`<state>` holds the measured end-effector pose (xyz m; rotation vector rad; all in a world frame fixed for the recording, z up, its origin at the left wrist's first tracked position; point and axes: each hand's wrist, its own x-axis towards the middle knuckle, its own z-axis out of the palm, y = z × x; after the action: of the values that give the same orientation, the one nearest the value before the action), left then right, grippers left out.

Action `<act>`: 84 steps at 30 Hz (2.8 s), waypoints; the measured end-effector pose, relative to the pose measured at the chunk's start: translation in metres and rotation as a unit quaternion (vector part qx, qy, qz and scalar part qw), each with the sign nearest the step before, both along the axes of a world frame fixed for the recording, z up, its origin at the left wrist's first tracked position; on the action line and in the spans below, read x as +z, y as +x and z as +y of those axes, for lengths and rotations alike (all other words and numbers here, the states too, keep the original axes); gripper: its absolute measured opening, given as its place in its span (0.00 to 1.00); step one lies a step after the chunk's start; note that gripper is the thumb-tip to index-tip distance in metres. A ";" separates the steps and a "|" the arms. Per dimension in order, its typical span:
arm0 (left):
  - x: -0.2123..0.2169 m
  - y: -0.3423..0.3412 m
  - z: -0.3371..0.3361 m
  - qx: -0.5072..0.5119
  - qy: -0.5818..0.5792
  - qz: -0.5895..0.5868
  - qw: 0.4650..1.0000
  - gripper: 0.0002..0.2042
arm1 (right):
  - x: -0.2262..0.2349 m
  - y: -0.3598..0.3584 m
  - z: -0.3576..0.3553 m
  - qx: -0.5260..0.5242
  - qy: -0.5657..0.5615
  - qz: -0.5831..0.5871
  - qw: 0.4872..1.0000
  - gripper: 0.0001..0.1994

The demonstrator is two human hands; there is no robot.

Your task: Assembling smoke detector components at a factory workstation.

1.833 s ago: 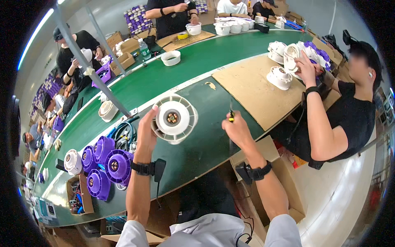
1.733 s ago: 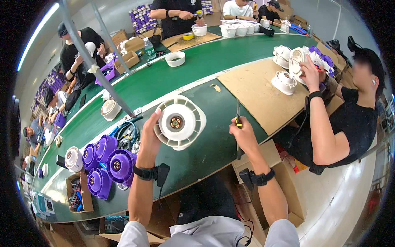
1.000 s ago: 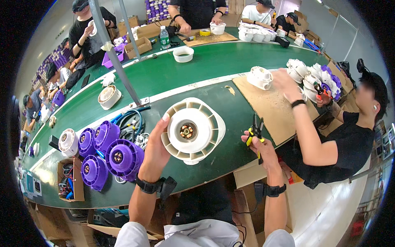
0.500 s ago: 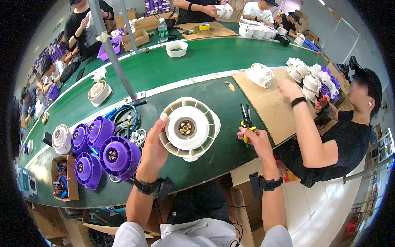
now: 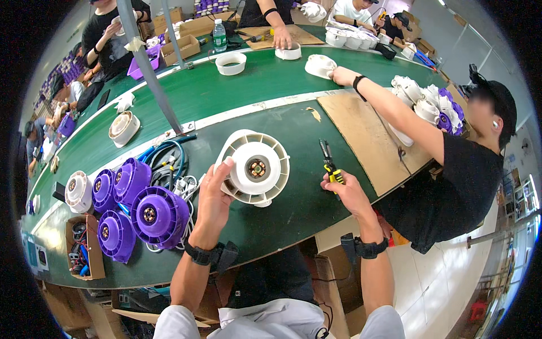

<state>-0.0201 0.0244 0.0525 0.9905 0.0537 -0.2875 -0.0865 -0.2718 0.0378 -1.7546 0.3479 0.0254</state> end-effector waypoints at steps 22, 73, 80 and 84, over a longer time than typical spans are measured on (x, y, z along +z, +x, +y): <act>-0.018 -0.005 -0.023 0.149 0.189 -0.175 0.955 0.22 | -0.004 -0.010 0.098 0.073 -0.446 -0.060 0.890 0.35; -0.014 -0.013 -0.029 0.099 0.393 -0.336 0.850 0.20 | -0.014 -0.001 0.116 -0.027 -0.491 -0.010 0.871 0.18; -0.011 -0.016 -0.030 0.078 0.415 -0.358 0.833 0.22 | -0.038 -0.002 0.119 -0.150 -0.579 -0.094 0.796 0.13; -0.013 -0.017 -0.035 0.105 0.404 -0.387 0.822 0.21 | -0.036 -0.002 0.110 -0.088 -0.562 -0.109 0.815 0.13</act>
<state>-0.0369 -0.0103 0.0399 1.8753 -0.4975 0.4066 -0.0889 -0.1622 0.0018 -2.8508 0.3800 -0.6355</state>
